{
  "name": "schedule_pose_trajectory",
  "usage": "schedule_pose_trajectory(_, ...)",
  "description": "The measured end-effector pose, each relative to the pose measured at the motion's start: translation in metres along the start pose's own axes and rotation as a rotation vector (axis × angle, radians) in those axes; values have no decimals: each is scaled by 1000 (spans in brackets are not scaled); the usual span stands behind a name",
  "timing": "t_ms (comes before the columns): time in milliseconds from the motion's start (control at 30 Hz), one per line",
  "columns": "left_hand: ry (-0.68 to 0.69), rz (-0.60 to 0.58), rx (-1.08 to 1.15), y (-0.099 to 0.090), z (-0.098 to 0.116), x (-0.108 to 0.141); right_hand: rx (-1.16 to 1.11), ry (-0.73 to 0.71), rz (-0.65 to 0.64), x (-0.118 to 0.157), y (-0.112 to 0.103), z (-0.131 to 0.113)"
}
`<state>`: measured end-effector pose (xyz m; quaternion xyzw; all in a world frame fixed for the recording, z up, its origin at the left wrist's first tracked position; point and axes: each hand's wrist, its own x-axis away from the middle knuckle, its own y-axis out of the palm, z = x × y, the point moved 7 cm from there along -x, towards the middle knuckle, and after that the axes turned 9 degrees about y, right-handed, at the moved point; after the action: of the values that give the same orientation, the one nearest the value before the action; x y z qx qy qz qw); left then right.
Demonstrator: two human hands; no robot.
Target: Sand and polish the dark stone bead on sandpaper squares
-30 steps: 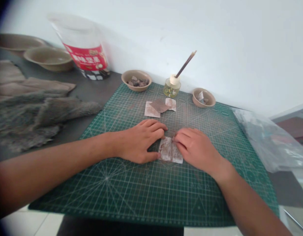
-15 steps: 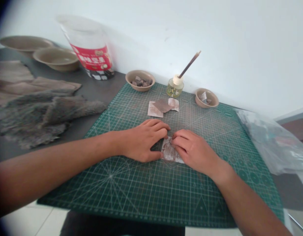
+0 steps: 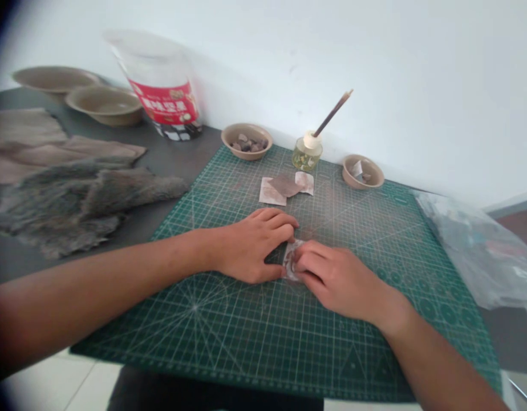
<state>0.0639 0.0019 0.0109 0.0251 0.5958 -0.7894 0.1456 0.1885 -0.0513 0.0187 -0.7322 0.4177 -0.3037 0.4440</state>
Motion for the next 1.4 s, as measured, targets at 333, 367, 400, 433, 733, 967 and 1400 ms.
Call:
schedule_pose_trajectory(333,-15,-32,-11,0,2,0,32,5,7,1,0,-1)
schedule_pose_trajectory(367,-19,-32,-9,-1,1,0,56,16,47,1,-2,-2)
schedule_pose_trajectory(400,-23,-33,-10,-1,1,0,76,44,94,1,-4,0)
schedule_pose_trajectory(433,-26,-34,-11,-1,1,0,83,75,132,0,-6,1)
schedule_pose_trajectory(733,-17,-25,-5,0,0,0,83,62,171,-4,-2,-5)
schedule_pose_trajectory(967,-10,-33,5,0,1,0,-3,27,4,0,3,-6)
schedule_pose_trajectory(1400,-23,-31,-12,-1,1,0,61,191,130,0,-7,3)
